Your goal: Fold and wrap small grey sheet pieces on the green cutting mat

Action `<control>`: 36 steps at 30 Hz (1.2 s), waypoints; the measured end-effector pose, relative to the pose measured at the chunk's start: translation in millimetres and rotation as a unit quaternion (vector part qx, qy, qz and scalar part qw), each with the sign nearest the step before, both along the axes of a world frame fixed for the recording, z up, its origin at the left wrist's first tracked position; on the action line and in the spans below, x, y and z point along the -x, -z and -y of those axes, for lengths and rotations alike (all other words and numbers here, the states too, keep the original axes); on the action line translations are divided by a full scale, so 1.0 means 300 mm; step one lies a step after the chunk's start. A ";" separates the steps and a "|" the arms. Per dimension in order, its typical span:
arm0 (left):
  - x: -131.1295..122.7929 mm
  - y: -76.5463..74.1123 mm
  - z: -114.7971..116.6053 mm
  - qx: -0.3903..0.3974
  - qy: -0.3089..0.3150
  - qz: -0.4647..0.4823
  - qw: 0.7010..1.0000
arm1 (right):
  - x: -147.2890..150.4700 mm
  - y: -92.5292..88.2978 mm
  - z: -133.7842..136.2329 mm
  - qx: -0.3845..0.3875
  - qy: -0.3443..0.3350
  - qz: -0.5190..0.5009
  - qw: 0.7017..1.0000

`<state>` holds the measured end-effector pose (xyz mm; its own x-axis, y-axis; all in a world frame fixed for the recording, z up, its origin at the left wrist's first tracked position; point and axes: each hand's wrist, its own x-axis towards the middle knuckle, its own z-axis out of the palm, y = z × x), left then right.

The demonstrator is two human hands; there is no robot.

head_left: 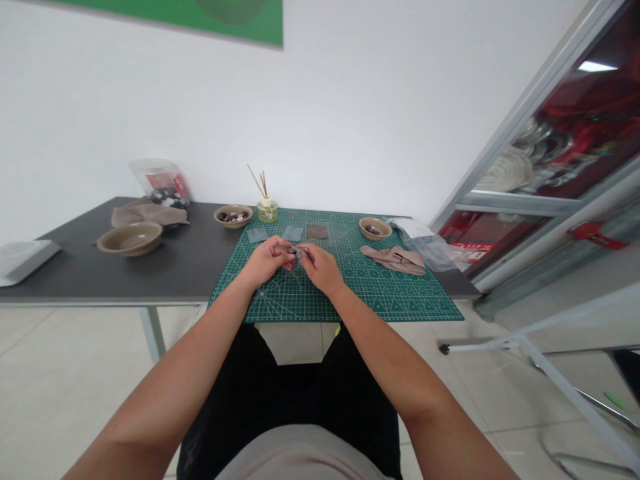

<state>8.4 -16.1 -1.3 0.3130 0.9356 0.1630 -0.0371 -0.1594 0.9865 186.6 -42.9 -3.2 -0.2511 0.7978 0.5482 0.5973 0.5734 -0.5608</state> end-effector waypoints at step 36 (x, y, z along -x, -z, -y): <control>0.009 0.010 -0.001 -0.030 -0.003 -0.057 0.998 | -0.003 0.014 -0.026 0.064 -0.017 -0.047 0.997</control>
<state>5.7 -15.7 -4.2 0.3274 0.9273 0.1816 0.0763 -0.2175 0.9731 187.6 -35.2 -7.4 -0.2311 0.8546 0.4650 0.5202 0.5124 -0.6832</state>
